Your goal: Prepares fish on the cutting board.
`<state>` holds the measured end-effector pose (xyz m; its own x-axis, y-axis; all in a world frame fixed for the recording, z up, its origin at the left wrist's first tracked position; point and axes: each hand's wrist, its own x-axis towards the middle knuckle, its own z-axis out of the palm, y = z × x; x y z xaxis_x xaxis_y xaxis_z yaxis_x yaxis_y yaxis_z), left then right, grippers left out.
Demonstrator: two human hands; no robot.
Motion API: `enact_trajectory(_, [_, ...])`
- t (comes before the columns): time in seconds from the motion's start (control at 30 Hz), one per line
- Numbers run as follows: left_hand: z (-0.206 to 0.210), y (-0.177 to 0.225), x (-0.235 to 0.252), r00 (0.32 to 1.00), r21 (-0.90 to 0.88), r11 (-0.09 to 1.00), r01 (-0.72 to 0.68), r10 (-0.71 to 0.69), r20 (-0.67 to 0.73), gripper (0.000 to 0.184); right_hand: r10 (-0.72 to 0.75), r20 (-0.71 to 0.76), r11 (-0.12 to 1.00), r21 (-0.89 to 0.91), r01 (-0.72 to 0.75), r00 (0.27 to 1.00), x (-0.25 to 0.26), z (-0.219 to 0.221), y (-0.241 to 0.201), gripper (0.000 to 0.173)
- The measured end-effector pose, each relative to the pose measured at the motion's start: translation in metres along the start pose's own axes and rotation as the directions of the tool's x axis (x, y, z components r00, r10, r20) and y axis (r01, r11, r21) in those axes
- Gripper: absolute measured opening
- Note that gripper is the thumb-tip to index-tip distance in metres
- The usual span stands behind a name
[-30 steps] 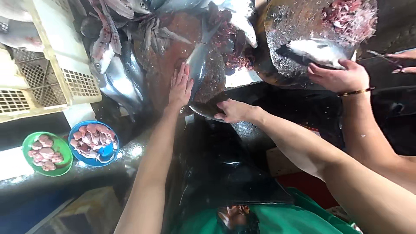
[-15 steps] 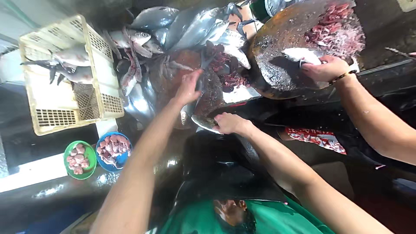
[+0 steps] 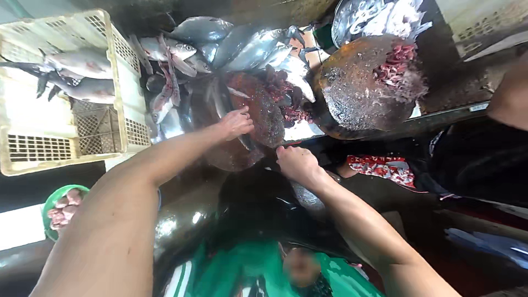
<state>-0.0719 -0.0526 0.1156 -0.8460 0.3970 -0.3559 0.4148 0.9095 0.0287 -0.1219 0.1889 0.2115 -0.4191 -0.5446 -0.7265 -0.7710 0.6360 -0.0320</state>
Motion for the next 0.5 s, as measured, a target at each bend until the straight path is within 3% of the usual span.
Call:
enact_trajectory(0.1, [0.009,-0.011,-0.007,0.99,-0.029,0.99,0.139,-0.139,-0.01,0.025,-0.013,-0.068,0.995,-0.096,0.006,0.998,0.013,-0.009,-0.02,0.018])
enact_trajectory(0.33, [0.051,-0.028,-0.006,0.942,-0.259,0.933,0.25,-0.297,-0.16,0.023,-0.018,0.155,0.936,-0.346,0.072,0.988,0.032,-0.072,-0.056,0.017])
enact_trajectory(0.5, [0.048,-0.022,0.003,0.907,-0.339,0.874,0.349,-0.405,-0.111,0.024,-0.102,0.294,0.808,-0.533,0.251,0.951,0.071,-0.118,-0.075,0.016])
